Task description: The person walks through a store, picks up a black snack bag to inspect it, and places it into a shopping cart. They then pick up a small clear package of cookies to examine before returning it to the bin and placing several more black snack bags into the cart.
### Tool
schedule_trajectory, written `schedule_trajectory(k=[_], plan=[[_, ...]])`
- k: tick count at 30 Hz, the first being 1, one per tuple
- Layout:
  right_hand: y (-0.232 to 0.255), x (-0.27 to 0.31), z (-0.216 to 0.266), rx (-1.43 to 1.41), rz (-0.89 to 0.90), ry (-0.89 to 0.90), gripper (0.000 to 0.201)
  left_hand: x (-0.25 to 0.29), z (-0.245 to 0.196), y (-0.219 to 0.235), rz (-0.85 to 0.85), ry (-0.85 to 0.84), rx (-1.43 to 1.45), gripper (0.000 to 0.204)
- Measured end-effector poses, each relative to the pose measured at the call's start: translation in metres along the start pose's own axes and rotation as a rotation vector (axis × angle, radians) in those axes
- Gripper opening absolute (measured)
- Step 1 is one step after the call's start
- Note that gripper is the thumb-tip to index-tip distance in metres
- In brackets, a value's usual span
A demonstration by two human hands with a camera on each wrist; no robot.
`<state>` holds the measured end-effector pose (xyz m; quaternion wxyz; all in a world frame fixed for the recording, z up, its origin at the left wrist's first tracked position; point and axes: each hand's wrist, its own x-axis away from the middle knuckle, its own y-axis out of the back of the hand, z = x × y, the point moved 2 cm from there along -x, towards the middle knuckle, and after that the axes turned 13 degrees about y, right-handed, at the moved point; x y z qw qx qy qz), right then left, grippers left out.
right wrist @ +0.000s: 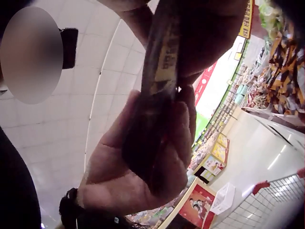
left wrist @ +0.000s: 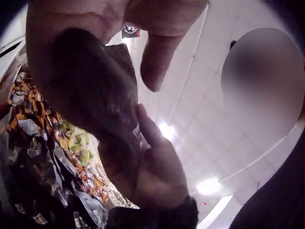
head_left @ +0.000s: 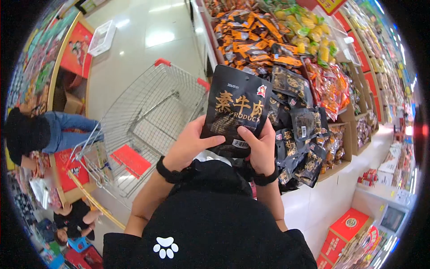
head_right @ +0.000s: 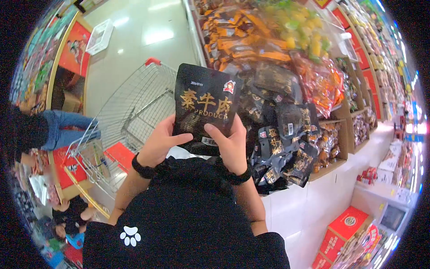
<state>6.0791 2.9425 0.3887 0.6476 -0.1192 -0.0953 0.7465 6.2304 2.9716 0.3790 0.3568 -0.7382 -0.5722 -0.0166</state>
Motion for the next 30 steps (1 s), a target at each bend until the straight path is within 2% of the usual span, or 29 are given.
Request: schedule_trajectory(k=[4,7,10,11,12,14,15,18,19,20,22,24,25,26,28,30], plan=[[0.000,0.001,0.002,0.029,-0.024,0.047,0.037,-0.003,-0.003,-0.001,-0.068,-0.050,-0.071,0.039],[0.002,-0.001,-0.003,0.084,0.053,0.118,0.043,-0.003,-0.008,0.001,-0.073,-0.065,-0.086,0.039],[0.005,-0.005,-0.010,0.037,0.074,0.193,0.048,-0.004,-0.012,0.011,-0.154,-0.115,-0.147,0.036],[0.009,-0.006,-0.008,0.047,0.103,0.160,0.049,-0.006,-0.013,0.019,-0.154,-0.113,-0.149,0.036],[0.009,-0.004,-0.002,0.013,0.067,0.053,0.043,-0.009,-0.014,0.034,-0.255,-0.148,-0.136,0.035],[0.022,-0.003,-0.006,0.153,-0.024,0.038,0.038,-0.022,-0.013,0.072,-0.397,-0.234,-0.124,0.034],[0.029,0.000,-0.008,0.183,-0.080,0.016,0.036,-0.035,0.001,0.107,-0.478,-0.216,-0.055,0.034],[0.051,0.010,-0.017,0.236,-0.176,-0.015,0.034,-0.072,0.045,0.206,-0.838,-0.132,0.093,0.024],[0.056,0.016,-0.019,0.248,-0.237,-0.026,0.034,-0.081,0.054,0.225,-0.878,-0.097,0.199,0.021],[0.061,0.021,-0.021,0.262,-0.298,-0.036,0.033,-0.089,0.062,0.244,-0.864,-0.086,0.189,0.021],[0.069,0.028,-0.026,0.284,-0.343,-0.039,0.033,-0.105,0.084,0.282,-0.833,0.257,0.032,0.024],[0.073,0.033,-0.031,0.327,-0.398,-0.085,0.034,-0.123,0.114,0.318,-0.799,0.405,-0.127,0.021],[0.074,0.035,-0.032,0.330,-0.414,-0.094,0.033,-0.155,0.175,0.406,-0.678,0.477,-0.401,0.022],[0.074,0.036,-0.033,0.333,-0.442,-0.091,0.033,-0.147,0.165,0.385,-0.756,0.515,-0.497,0.022],[0.079,0.040,-0.033,0.324,-0.455,-0.090,0.032,-0.149,0.167,0.366,-0.767,0.620,-0.180,0.026],[0.089,0.049,-0.035,0.385,-0.513,-0.098,0.030,-0.157,0.169,0.368,-0.874,0.575,-0.749,0.038]])
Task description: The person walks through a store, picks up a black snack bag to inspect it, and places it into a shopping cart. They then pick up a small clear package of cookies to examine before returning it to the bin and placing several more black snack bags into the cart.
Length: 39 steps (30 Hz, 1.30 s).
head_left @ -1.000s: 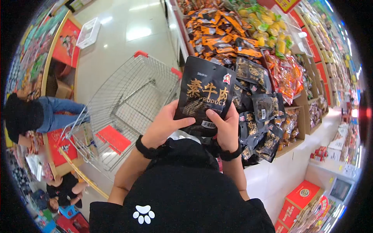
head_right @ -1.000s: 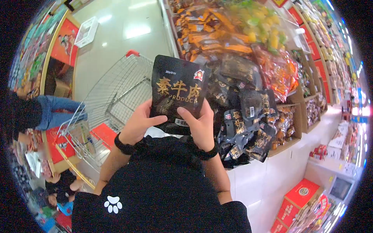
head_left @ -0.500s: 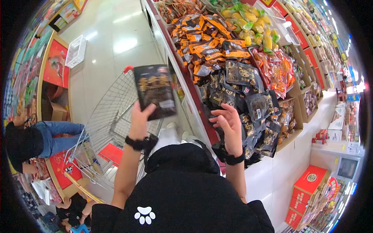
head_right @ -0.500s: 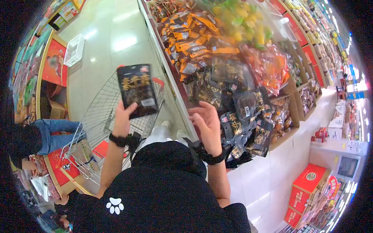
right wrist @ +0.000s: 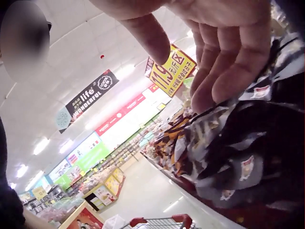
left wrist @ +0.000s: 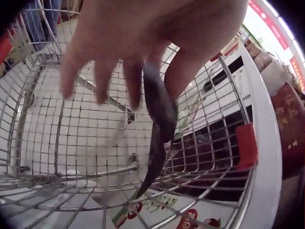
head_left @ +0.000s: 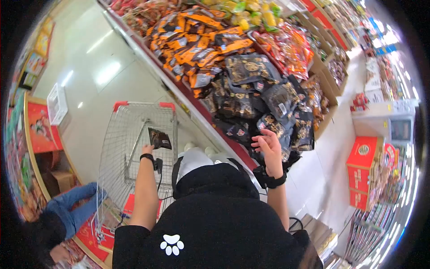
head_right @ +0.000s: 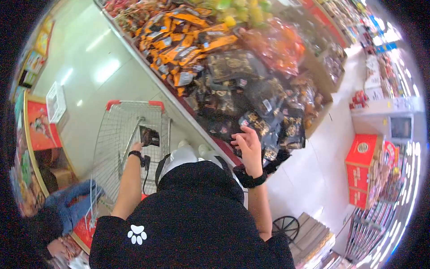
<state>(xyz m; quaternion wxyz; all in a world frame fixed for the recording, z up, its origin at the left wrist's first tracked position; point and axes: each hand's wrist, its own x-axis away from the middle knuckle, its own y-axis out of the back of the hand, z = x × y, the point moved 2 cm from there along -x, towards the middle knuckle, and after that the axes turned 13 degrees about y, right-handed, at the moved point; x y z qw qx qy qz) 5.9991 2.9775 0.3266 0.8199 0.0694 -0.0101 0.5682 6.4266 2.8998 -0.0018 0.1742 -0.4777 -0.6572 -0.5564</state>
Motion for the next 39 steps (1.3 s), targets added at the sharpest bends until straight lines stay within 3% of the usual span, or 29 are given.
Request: schedule_trajectory(k=[2,6,8,9,12,13,15,16,18,19,21,22,24,26,33,36,38,39], plan=[[0.010,0.004,-0.003,0.030,-0.074,-0.010,0.026,0.001,-0.016,-0.012,-0.025,-0.019,-0.025,0.039],[0.033,0.008,-0.024,0.129,-0.202,0.086,0.025,0.060,-0.064,0.002,-0.176,-0.038,-0.072,0.041],[0.044,0.005,-0.032,0.704,-0.289,0.166,0.033,0.116,-0.094,-0.009,-0.241,-0.480,0.313,0.022],[0.041,0.004,-0.032,0.952,-0.329,0.261,0.044,0.146,-0.106,-0.011,-0.087,-0.580,0.326,0.026],[0.033,-0.009,-0.043,1.093,-0.341,0.300,0.077,0.251,-0.143,-0.022,0.384,-0.735,0.369,0.025],[0.032,-0.012,-0.045,1.087,-0.352,0.297,0.077,0.275,-0.150,-0.027,0.485,-0.779,0.297,0.022],[0.037,-0.021,-0.049,1.028,-0.459,0.216,0.089,0.317,-0.161,-0.039,0.687,-0.824,0.170,0.020],[0.046,-0.025,-0.054,0.880,-0.539,0.325,0.088,0.334,-0.165,-0.046,0.789,-0.824,0.116,0.020],[0.063,-0.030,-0.067,0.480,-0.632,0.004,0.081,0.354,-0.168,-0.060,0.883,-0.850,0.068,0.021],[0.065,-0.030,-0.069,0.476,-0.636,0.004,0.081,0.363,-0.169,-0.068,0.979,-0.868,0.019,0.023],[0.067,-0.030,-0.075,-0.009,-0.594,-0.073,0.066,0.375,-0.172,-0.081,0.968,-0.893,-0.025,0.026],[0.070,-0.029,-0.072,-0.011,-0.596,-0.072,0.066,0.379,-0.173,-0.087,0.956,-0.915,-0.060,0.029],[0.072,-0.023,-0.059,-0.247,-0.575,-0.012,0.057,0.384,-0.174,-0.097,0.943,-0.983,-0.066,0.035],[0.075,-0.012,-0.044,-0.280,-0.634,0.024,0.053,0.389,-0.177,-0.103,0.919,-1.043,-0.019,0.043],[0.076,0.045,0.006,-0.405,-0.580,0.184,0.009,0.399,-0.159,-0.109,0.862,-0.954,0.128,0.055],[0.055,0.059,0.021,-0.470,-0.533,0.309,0.007,0.403,-0.151,-0.104,0.884,-0.854,0.140,0.045],[0.042,0.059,0.031,-0.538,-0.439,0.403,0.007,0.397,-0.147,-0.097,1.017,-0.646,0.013,0.030],[0.038,0.057,0.030,-0.552,-0.414,0.419,0.008,0.404,-0.148,-0.087,1.004,-0.675,0.077,0.026]])
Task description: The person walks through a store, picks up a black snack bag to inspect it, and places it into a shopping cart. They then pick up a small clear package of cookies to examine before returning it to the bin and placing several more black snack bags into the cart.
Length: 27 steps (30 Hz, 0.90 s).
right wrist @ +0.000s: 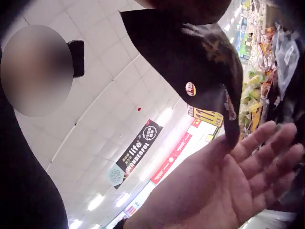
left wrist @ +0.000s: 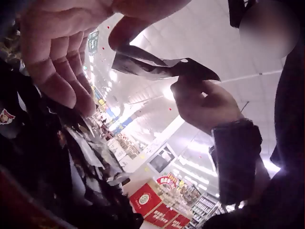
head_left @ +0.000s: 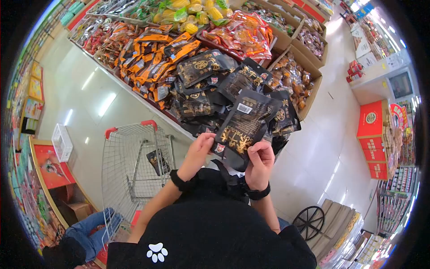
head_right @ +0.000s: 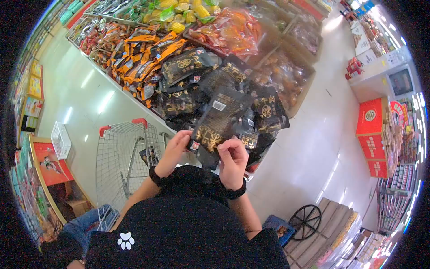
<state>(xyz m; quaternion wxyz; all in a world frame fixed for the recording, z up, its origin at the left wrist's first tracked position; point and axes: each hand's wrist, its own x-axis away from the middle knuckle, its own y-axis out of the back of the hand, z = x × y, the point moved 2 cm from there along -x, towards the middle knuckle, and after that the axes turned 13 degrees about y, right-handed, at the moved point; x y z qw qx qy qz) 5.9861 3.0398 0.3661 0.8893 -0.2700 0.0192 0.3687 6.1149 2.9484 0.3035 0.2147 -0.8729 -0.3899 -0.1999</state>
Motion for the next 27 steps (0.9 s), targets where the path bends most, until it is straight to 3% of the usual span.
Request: schedule_trajectory(k=[3,4,9,13,15,17,19,25,27], plan=[[-0.011,-0.005,-0.001,-0.111,0.124,-0.076,0.010,0.026,-0.024,0.012,-0.122,-0.124,0.014,0.026],[-0.014,-0.007,0.001,-0.187,0.164,-0.130,0.011,0.031,-0.028,0.018,-0.112,-0.125,0.149,0.024],[-0.025,-0.012,-0.009,-0.176,0.285,-0.136,0.011,0.063,-0.042,0.041,-0.067,-0.136,0.267,0.026],[-0.040,-0.004,-0.034,-0.325,0.182,-0.089,0.010,0.070,-0.037,0.044,-0.022,-0.193,0.540,0.026],[-0.049,0.003,-0.046,-0.289,0.090,-0.158,0.010,0.068,-0.031,0.041,0.093,-0.250,0.764,0.026],[-0.056,0.010,-0.057,-0.301,0.075,-0.177,0.009,0.068,-0.028,0.034,0.076,-0.235,0.844,0.027],[-0.061,0.016,-0.063,-0.263,0.102,-0.208,0.009,0.068,-0.026,0.031,-0.130,-0.139,0.555,0.031],[-0.071,0.023,-0.067,-0.018,0.366,-0.153,0.006,0.073,-0.032,0.043,-0.318,-0.317,0.587,0.027],[-0.081,0.025,-0.065,0.037,0.543,-0.331,0.006,0.075,-0.033,0.056,-0.380,-0.379,0.595,0.025]])
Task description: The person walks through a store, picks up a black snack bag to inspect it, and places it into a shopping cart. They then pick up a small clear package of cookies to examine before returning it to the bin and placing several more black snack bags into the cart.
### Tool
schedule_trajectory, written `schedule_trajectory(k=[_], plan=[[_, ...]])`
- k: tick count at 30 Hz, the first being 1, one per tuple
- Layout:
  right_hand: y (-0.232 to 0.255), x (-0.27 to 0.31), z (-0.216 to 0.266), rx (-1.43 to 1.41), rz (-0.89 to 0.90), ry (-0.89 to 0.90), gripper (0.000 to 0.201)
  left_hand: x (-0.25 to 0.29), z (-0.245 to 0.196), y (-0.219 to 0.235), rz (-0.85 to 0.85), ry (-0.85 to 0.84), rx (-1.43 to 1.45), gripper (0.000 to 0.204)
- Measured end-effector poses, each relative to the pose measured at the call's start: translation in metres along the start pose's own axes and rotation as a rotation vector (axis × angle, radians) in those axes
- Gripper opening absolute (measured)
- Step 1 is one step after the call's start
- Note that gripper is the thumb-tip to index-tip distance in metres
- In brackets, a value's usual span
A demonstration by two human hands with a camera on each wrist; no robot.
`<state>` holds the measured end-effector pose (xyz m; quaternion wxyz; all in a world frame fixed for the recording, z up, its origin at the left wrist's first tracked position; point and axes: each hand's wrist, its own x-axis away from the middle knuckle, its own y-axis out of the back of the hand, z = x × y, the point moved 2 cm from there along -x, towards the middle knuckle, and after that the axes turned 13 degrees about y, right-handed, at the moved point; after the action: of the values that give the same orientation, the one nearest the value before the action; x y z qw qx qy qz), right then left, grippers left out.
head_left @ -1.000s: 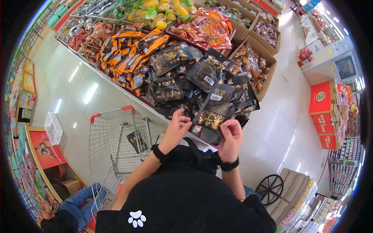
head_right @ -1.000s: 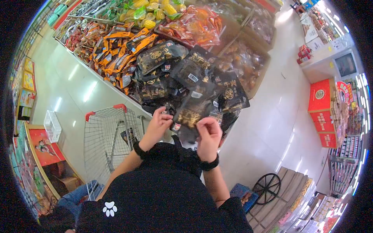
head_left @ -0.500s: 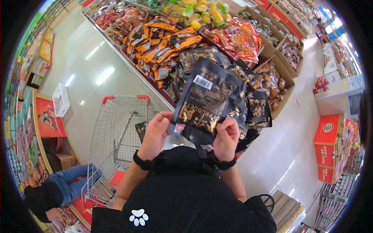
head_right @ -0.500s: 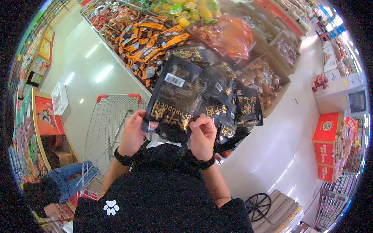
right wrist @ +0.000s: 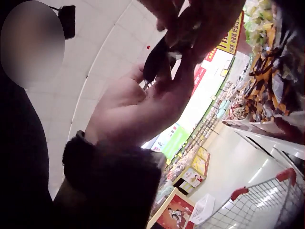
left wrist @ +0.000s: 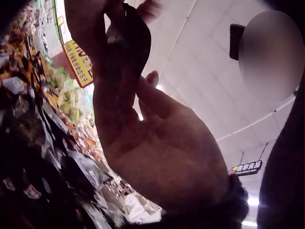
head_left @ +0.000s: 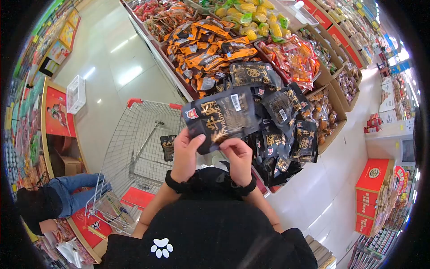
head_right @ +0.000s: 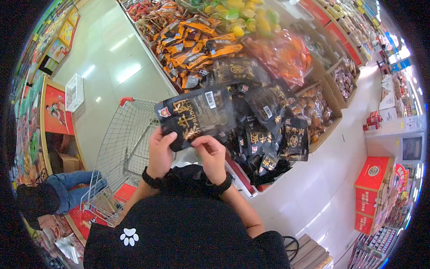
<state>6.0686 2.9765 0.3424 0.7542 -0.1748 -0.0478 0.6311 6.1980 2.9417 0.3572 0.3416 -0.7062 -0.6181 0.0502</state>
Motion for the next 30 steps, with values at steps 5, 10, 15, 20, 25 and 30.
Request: schedule_trajectory(k=[5,10,15,20,25,30], plan=[[-0.007,-0.003,0.013,0.052,0.344,-0.321,0.034,-0.006,-0.023,0.024,-0.117,-0.106,-0.041,0.021],[-0.023,-0.016,0.035,1.290,0.381,0.578,0.065,0.003,-0.042,0.015,-0.052,0.069,-0.075,0.021],[0.002,-0.025,0.007,0.604,0.008,0.266,0.033,0.018,-0.050,-0.002,0.160,0.089,-0.174,0.019],[0.000,-0.041,0.013,-0.268,-0.038,-0.184,0.028,0.013,-0.055,0.014,-0.233,-0.410,-0.756,0.033],[-0.004,-0.042,0.016,-0.204,0.055,-0.193,0.028,0.013,-0.044,0.021,-0.019,-0.048,-0.464,0.036],[-0.010,-0.040,0.018,-0.201,0.076,-0.226,0.028,0.015,-0.040,0.016,0.037,0.146,-0.360,0.024]])
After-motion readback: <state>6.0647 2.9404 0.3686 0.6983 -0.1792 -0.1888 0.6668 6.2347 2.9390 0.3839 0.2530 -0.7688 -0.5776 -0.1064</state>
